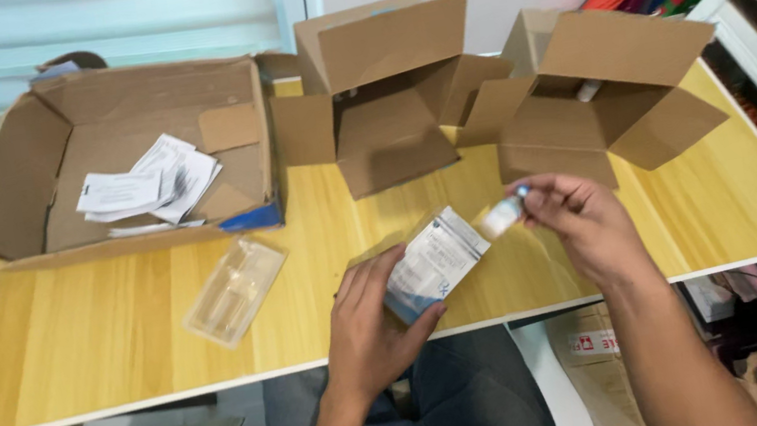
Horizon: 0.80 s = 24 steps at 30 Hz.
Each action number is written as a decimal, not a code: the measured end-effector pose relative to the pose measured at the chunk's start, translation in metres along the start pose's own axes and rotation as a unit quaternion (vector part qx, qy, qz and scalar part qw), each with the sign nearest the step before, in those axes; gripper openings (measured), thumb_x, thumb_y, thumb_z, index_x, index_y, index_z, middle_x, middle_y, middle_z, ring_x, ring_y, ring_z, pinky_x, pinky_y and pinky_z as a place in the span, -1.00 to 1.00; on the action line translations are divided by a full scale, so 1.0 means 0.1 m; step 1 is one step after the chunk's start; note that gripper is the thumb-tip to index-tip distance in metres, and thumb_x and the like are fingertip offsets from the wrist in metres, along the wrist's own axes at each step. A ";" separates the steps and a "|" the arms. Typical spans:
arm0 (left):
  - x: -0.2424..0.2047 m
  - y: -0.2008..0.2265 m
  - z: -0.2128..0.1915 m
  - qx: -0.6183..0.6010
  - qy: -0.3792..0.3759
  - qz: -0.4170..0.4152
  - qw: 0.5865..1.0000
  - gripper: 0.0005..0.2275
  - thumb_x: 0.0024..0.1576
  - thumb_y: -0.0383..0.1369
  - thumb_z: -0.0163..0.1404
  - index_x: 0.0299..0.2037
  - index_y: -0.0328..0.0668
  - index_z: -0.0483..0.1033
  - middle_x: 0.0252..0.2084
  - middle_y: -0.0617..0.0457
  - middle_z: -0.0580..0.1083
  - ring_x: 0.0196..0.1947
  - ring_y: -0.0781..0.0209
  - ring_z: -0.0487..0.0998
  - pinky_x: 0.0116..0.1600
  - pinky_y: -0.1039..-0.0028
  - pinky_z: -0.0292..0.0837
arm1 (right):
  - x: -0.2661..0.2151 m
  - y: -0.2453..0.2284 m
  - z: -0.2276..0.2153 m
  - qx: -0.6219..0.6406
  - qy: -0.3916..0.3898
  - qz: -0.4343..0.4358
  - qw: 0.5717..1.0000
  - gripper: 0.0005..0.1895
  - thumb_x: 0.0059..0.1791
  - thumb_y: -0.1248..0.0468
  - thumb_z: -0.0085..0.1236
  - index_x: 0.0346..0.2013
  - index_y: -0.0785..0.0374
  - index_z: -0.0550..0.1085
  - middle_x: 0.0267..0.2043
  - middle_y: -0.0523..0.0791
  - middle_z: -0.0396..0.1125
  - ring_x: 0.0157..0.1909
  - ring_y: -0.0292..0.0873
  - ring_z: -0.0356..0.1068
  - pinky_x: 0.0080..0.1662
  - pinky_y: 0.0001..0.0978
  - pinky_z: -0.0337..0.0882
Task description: The person sits at a table and packs small vials and instruction leaflets into white and blue cardboard boxes. They open each box, insert the contents, close the flaps, and place the finished boxes into a larger shipping carton.
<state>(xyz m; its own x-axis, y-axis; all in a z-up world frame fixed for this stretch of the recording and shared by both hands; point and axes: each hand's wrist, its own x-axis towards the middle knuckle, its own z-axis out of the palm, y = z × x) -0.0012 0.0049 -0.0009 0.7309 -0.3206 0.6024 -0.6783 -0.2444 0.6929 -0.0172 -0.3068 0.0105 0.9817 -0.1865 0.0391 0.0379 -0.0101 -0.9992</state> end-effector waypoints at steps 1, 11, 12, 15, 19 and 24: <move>0.00 0.00 0.00 0.000 0.001 0.002 1.000 -0.35 -0.14 -0.32 0.40 0.16 -0.35 0.41 0.06 -0.21 0.52 0.09 -0.22 0.52 0.18 0.16 0.44 | -0.04 0.02 0.05 -0.002 -0.012 0.005 1.000 -0.78 0.05 0.32 0.14 -0.07 0.37 0.57 -0.23 -0.12 0.51 -0.22 -0.34 0.45 -0.09 -0.51 0.44; -0.03 0.02 0.01 0.018 0.006 0.011 1.000 -0.31 -0.23 -0.30 0.44 0.16 -0.28 0.46 0.03 -0.11 0.56 0.11 -0.14 0.52 0.19 0.20 0.45 | -0.24 -0.12 0.74 -0.259 -0.001 -0.077 0.963 -0.83 -0.05 0.27 0.34 -0.41 0.32 0.56 -0.50 -0.19 0.44 -0.44 -0.39 0.31 -0.31 -0.52 0.36; -0.04 0.01 0.01 0.021 0.008 0.012 1.000 -0.32 -0.22 -0.29 0.44 0.16 -0.27 0.46 0.03 -0.10 0.56 0.11 -0.13 0.52 0.20 0.20 0.45 | -0.25 -0.15 0.80 -0.273 0.006 -0.088 0.958 -0.81 -0.05 0.26 0.35 -0.44 0.32 0.55 -0.53 -0.19 0.43 -0.46 -0.39 0.30 -0.34 -0.52 0.35; -0.05 0.01 0.03 0.030 0.002 0.008 1.000 -0.31 -0.20 -0.28 0.44 0.17 -0.26 0.46 0.03 -0.10 0.56 0.11 -0.11 0.53 0.19 0.20 0.45 | -0.28 -0.24 0.92 -0.311 0.021 -0.104 0.945 -0.75 -0.06 0.23 0.36 -0.50 0.33 0.54 -0.61 -0.16 0.38 -0.53 -0.38 0.26 -0.41 -0.49 0.32; -0.05 0.00 0.04 0.032 -0.003 0.010 0.999 -0.31 -0.19 -0.27 0.44 0.18 -0.26 0.45 0.03 -0.10 0.56 0.11 -0.10 0.53 0.18 0.21 0.46 | -0.31 -0.28 1.02 -0.338 0.024 -0.076 0.938 -0.72 -0.09 0.17 0.37 -0.52 0.33 0.54 -0.65 -0.14 0.36 -0.59 -0.38 0.27 -0.49 -0.47 0.31; -0.05 0.00 0.04 0.032 0.000 0.006 0.999 -0.31 -0.19 -0.29 0.44 0.18 -0.27 0.46 0.02 -0.10 0.56 0.08 -0.10 0.54 0.17 0.22 0.47 | -0.32 -0.30 1.06 -0.392 0.017 -0.096 0.915 -0.64 -0.12 0.11 0.41 -0.61 0.31 0.51 -0.68 -0.11 0.30 -0.64 -0.29 0.26 -0.52 -0.39 0.26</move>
<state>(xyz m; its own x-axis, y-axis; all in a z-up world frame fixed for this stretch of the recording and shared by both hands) -0.0049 0.0030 -0.0053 0.7221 -0.3243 0.6111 -0.6911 -0.2975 0.6587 -0.0296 -0.1964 0.0389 0.9640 -0.1374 0.2275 0.0511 -0.7443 -0.6659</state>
